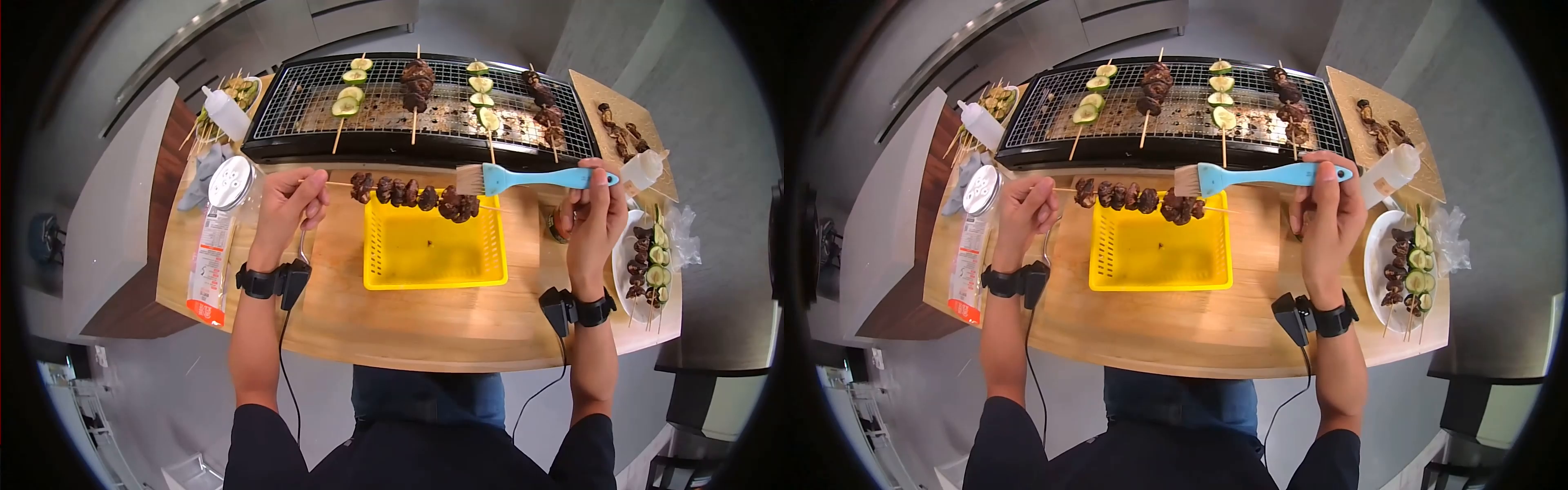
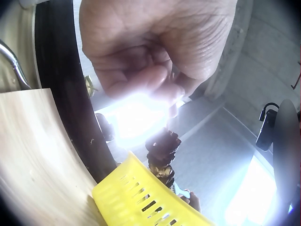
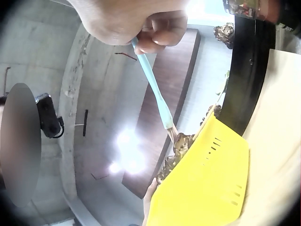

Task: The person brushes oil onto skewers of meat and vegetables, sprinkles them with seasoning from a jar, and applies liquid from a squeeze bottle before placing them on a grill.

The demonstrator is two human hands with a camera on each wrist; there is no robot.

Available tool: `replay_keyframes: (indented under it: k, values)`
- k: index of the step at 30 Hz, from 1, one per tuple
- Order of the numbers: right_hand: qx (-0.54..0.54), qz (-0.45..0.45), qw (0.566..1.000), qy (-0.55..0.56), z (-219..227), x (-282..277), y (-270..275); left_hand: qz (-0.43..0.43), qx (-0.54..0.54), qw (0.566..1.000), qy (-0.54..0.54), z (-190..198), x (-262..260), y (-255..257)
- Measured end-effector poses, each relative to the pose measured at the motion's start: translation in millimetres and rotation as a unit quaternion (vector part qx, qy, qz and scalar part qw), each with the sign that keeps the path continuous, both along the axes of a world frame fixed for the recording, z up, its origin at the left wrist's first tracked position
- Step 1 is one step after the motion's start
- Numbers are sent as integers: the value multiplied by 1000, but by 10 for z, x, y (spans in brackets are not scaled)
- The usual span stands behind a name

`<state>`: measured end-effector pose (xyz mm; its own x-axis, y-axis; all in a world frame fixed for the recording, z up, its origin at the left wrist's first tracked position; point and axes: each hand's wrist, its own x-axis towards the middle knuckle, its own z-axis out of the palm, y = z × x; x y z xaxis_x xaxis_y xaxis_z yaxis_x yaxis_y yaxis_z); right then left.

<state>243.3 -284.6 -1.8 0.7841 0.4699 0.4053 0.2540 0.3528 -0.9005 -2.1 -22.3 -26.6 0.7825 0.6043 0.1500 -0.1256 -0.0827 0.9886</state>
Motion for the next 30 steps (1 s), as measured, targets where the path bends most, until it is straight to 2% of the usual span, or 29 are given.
replay_keyframes:
  k: [1,9,19,25,28,30]
  values:
    - [18,0,1000,11,11,-8,12,-4,-1,1000,-8,2,4,4]
    - [-38,126,991,-31,-24,-194,66,1,18,1000,-11,-2,12,-6]
    - [-28,33,999,5,-26,-29,26,11,-12,1000,1,-17,30,-14]
    - [-10,71,997,19,-32,-30,59,1,-27,999,-24,-54,45,6]
    - [-38,133,990,11,-24,-90,66,2,-9,1000,-17,-62,45,9]
    - [-45,131,990,2,-27,-102,65,1,-5,1000,-14,-68,43,18]
